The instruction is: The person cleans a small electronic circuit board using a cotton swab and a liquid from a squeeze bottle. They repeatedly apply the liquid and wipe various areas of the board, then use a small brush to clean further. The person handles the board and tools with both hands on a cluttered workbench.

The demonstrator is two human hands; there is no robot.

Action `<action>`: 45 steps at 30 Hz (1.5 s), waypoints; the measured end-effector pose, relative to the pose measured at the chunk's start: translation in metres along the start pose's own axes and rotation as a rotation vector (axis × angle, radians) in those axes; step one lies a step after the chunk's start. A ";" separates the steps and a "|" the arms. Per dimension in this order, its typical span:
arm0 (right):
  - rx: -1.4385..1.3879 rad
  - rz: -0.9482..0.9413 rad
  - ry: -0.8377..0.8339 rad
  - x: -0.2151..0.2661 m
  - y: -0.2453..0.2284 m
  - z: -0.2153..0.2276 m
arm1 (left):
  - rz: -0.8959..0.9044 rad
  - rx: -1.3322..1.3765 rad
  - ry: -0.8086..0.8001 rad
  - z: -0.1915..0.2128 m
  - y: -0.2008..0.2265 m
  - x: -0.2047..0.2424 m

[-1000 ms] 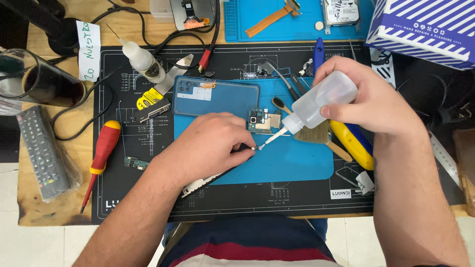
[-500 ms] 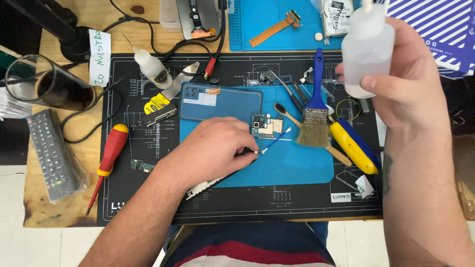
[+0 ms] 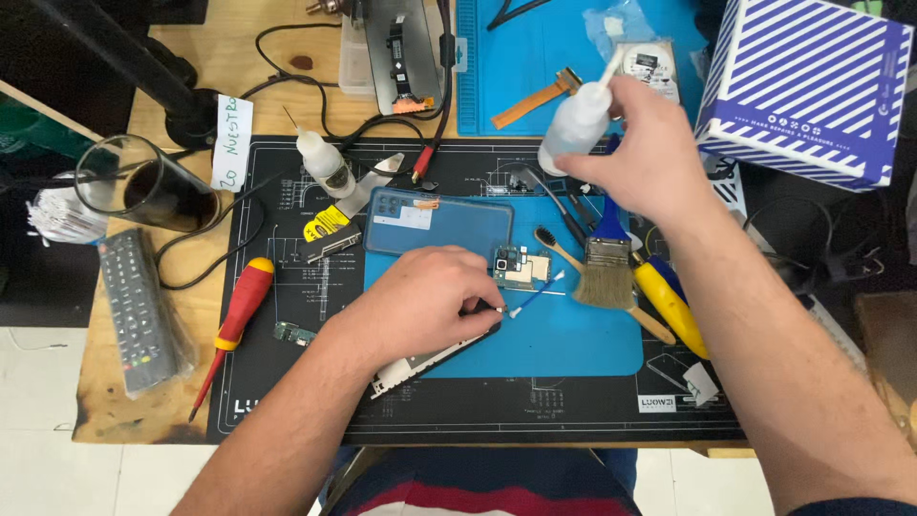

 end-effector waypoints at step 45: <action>-0.132 0.269 -0.447 0.097 -0.079 -0.012 | 0.114 0.003 0.175 0.010 0.003 -0.004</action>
Point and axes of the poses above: each hand's wrist, its own x-axis away from the middle knuckle, its own z-axis out of the back of the hand, y = z × x, the point moved 4 cm from there along -x, towards the middle knuckle, and after that the axes turned 2 degrees about -x, right-handed, at the moved point
